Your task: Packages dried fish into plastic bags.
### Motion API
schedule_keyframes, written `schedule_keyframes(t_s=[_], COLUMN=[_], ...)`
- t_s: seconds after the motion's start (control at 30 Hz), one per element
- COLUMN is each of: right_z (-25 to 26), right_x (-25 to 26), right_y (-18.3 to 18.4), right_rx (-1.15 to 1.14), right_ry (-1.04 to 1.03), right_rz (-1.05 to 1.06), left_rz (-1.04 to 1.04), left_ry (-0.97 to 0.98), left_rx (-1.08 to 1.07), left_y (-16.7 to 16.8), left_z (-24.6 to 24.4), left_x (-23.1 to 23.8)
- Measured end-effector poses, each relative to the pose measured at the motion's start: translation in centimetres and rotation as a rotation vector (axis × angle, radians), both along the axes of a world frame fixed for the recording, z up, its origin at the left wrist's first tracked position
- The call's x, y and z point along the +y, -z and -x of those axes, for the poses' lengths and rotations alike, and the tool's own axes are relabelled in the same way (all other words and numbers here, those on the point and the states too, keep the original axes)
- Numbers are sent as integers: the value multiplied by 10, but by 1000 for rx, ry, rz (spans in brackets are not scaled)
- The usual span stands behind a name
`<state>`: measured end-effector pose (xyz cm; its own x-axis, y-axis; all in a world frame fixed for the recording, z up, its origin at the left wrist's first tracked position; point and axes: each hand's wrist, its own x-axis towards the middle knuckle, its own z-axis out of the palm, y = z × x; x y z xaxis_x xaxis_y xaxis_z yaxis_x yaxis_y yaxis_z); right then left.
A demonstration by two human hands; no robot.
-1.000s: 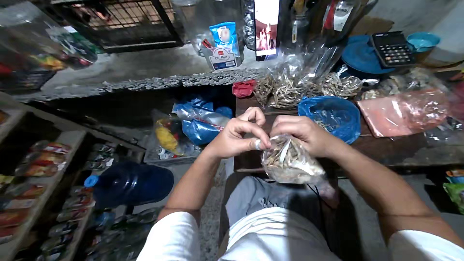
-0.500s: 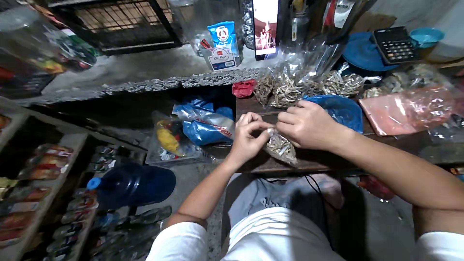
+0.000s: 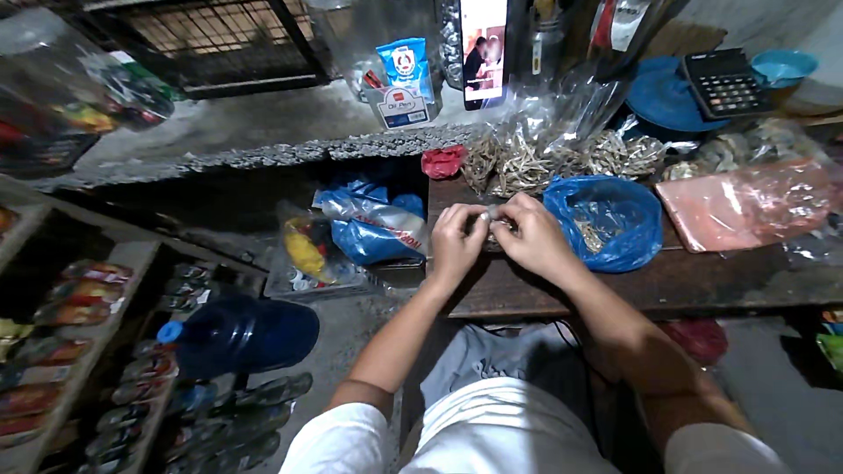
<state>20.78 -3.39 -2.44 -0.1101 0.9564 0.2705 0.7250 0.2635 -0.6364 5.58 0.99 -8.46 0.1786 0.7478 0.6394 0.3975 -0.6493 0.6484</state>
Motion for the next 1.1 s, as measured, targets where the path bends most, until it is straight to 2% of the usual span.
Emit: schedule_keyframes(t_s=[0.1, 0.2, 0.43, 0.6, 0.77, 0.97, 1.1], right_z=[11, 16, 16, 19, 20, 13, 8], right_x=[-1, 3, 16, 21, 24, 21, 19], right_y=[14, 27, 54, 61, 68, 66, 64], right_rx=[-11, -50, 26, 104, 203, 381, 410], right_ry=[55, 98, 89, 96, 119, 122, 128], right_rz=[-119, -248, -419, -427, -408, -243, -174], left_rz=[306, 495, 610, 673, 672, 406, 334], left_ry=[22, 53, 95, 152, 165, 183, 176], left_rx=[-216, -397, -583, -615, -571, -352, -238], left_y=[-2, -4, 1, 6, 10, 15, 17], left_z=[-4, -11, -15, -12, -7, -2, 2], left_x=[-5, -11, -13, -8, -4, 4, 9])
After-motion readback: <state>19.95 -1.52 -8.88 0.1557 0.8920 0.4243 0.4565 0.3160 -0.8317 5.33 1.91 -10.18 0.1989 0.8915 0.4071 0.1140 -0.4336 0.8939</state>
